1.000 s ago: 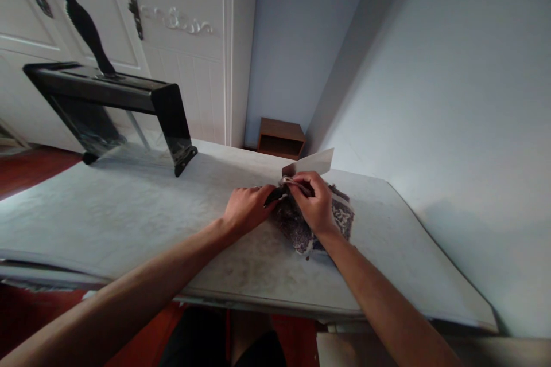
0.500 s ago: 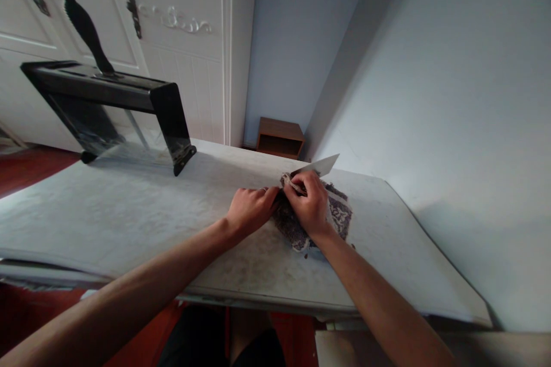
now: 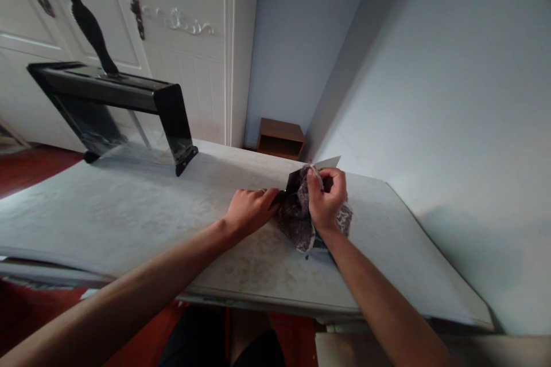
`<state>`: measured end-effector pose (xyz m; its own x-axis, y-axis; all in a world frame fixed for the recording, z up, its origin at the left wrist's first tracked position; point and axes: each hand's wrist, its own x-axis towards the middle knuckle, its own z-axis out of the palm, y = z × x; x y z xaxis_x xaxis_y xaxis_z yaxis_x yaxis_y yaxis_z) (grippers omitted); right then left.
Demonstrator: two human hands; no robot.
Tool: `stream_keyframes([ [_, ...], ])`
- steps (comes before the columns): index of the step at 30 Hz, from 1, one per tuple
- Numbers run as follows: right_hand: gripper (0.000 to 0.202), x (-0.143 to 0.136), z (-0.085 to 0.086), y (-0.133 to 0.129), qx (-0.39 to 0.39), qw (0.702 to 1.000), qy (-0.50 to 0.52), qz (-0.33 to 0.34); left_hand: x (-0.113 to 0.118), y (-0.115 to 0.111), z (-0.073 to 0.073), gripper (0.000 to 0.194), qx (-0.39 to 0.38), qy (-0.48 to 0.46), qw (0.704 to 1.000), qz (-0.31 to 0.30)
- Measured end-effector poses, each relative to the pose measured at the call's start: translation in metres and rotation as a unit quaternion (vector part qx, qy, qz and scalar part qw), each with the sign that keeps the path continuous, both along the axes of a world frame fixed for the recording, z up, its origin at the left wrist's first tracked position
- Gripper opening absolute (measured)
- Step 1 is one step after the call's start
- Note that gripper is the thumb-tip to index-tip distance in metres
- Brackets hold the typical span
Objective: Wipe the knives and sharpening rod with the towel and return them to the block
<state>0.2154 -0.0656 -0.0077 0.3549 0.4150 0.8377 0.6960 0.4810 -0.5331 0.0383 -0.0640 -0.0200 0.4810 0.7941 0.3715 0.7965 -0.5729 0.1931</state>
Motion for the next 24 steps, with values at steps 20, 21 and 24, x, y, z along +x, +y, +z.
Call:
stream_keyframes([
  [20, 0.017, 0.005, 0.010, -0.006, -0.007, 0.984, -0.134, 0.117, -0.004, -0.002, 0.000, 0.030, 0.012, 0.055, 0.998, -0.017],
  [21, 0.020, 0.003, 0.010, -0.006, -0.009, 0.973, -0.181, 0.144, -0.005, -0.002, 0.000, 0.029, 0.015, 0.056, 0.998, -0.019],
  [24, 0.025, 0.002, 0.009, -0.006, -0.005, 0.961, -0.232, 0.150, -0.005, 0.000, -0.002, 0.027, 0.033, 0.058, 0.997, -0.026],
])
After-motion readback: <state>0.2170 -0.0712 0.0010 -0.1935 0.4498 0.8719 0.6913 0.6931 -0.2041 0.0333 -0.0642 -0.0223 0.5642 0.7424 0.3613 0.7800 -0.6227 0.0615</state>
